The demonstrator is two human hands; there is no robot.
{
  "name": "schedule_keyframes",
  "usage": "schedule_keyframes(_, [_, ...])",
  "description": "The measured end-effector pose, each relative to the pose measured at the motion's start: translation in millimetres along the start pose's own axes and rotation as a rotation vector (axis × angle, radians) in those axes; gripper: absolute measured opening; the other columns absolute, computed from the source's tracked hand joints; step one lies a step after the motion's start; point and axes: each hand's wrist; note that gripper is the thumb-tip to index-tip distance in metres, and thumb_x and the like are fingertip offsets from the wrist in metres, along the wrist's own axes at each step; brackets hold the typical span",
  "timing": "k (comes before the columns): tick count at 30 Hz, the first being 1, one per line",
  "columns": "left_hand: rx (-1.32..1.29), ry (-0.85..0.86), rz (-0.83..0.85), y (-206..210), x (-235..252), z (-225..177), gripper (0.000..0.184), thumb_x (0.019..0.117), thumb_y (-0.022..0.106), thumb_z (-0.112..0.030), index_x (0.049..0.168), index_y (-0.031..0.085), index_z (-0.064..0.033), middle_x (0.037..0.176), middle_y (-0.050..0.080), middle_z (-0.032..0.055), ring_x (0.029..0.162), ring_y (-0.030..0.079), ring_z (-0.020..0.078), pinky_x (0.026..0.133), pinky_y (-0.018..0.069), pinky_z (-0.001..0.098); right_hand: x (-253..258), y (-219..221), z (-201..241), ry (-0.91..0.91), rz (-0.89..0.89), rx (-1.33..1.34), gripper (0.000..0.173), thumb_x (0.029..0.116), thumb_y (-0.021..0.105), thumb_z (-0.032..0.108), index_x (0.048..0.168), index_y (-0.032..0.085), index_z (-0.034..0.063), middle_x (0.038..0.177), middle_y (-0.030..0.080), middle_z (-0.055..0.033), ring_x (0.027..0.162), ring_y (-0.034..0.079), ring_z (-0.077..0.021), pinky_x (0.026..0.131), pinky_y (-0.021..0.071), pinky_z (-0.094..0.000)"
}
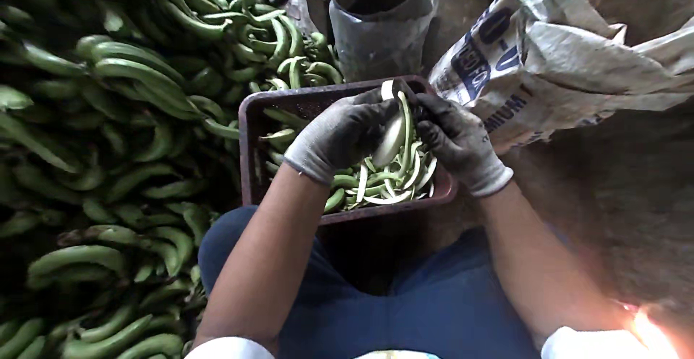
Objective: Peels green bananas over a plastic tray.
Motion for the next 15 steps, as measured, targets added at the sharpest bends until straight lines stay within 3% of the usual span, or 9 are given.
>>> schedule_keyframes(3, [0.031, 0.000, 0.054, -2, 0, 0, 0.038, 0.1042, 0.053, -0.016, 0.142, 0.054, -0.0119, 0.104, 0.070, 0.0105, 0.082, 0.070, 0.0166, 0.071, 0.0613, 0.0332, 0, 0, 0, 0.067, 0.036, 0.045, 0.052, 0.1069, 0.048, 0.047, 0.144, 0.059, 0.0119, 0.127, 0.067, -0.0087, 0.116, 0.065, -0.0151, 0.103, 0.0533, -0.0383])
schedule_keyframes(6, [0.064, -0.042, 0.132, 5, -2, 3, 0.055, 0.1025, 0.054, -0.011, 0.156, 0.040, -0.0150, 0.123, 0.067, 0.0135, 0.098, 0.070, 0.0205, 0.084, 0.0610, 0.0385, 3, -4, -10, 0.171, 0.057, 0.046, 0.051, 0.1075, 0.043, 0.049, 0.143, 0.061, 0.0167, 0.130, 0.068, -0.0046, 0.117, 0.065, -0.0121, 0.103, 0.0534, -0.0396])
schedule_keyframes(11, [0.066, -0.006, 0.158, 3, 4, 8, 0.059, 0.1022, 0.054, -0.014, 0.158, 0.035, -0.0166, 0.127, 0.065, 0.0138, 0.100, 0.069, 0.0214, 0.085, 0.0600, 0.0392, 0, -6, -5, 0.132, 0.042, 0.052, 0.053, 0.1077, 0.042, 0.049, 0.141, 0.061, 0.0126, 0.129, 0.068, -0.0051, 0.118, 0.065, -0.0120, 0.104, 0.0536, -0.0394])
schedule_keyframes(15, [0.158, 0.018, 0.142, 8, 3, 7, 0.063, 0.0984, 0.064, -0.013, 0.156, 0.039, -0.0167, 0.131, 0.064, 0.0124, 0.107, 0.068, 0.0223, 0.090, 0.0594, 0.0398, -1, -5, -4, 0.137, 0.024, 0.042, 0.051, 0.1075, 0.045, 0.048, 0.141, 0.061, 0.0127, 0.129, 0.068, -0.0064, 0.118, 0.065, -0.0134, 0.104, 0.0536, -0.0403])
Point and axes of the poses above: each hand's wrist, its own x-axis towards the middle knuckle, its own y-axis out of the palm, z = x × y
